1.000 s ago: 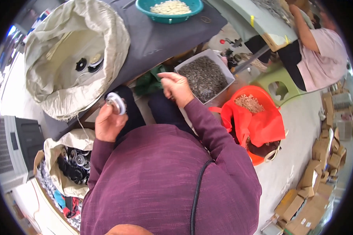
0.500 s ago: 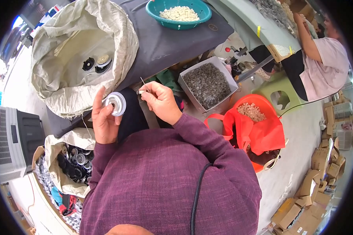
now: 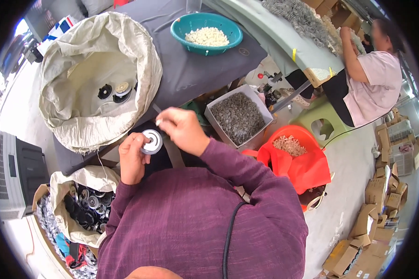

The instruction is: The person assembles small industrial plastic and metal components by hand at a workstation, combining a plastic base, a metal spring, and a white pin.

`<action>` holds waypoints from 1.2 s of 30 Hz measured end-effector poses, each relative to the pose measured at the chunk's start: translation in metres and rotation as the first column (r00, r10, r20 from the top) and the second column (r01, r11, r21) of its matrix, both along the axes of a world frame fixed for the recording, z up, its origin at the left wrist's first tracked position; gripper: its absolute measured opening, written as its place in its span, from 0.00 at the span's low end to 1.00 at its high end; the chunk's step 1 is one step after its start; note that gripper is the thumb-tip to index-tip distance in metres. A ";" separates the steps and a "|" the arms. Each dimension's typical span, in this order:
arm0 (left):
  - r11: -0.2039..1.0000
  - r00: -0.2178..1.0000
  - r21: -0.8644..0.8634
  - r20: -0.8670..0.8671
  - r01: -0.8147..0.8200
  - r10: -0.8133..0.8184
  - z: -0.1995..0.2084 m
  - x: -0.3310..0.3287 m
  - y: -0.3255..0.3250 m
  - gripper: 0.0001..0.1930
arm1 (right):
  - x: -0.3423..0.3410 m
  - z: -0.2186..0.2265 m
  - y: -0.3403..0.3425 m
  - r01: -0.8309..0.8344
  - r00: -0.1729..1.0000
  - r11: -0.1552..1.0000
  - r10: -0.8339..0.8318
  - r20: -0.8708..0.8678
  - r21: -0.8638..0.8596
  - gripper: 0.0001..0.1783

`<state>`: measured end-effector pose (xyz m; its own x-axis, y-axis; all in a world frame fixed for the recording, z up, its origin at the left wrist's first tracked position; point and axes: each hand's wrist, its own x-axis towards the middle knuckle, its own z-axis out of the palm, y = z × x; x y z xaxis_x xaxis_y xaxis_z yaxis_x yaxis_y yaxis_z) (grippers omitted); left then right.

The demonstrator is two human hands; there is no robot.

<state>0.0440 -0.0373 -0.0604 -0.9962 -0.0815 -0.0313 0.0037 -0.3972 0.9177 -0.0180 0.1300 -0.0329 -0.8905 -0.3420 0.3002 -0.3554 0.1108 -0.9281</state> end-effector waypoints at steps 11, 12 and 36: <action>0.930 0.987 0.343 0.048 0.130 -0.156 -0.007 0.003 -0.021 0.14 | -0.172 0.060 0.054 0.271 0.944 0.956 -0.242 0.223 -0.110 0.10; 0.938 0.985 0.316 0.040 0.144 -0.165 -0.009 0.001 -0.023 0.14 | -0.151 0.060 0.039 0.199 0.959 0.972 -0.168 0.226 -0.121 0.11; 0.459 0.409 -0.470 0.211 -0.754 0.888 -0.098 0.169 -0.227 0.22 | -0.093 -0.232 0.213 0.651 0.483 0.718 -0.643 0.595 0.247 0.04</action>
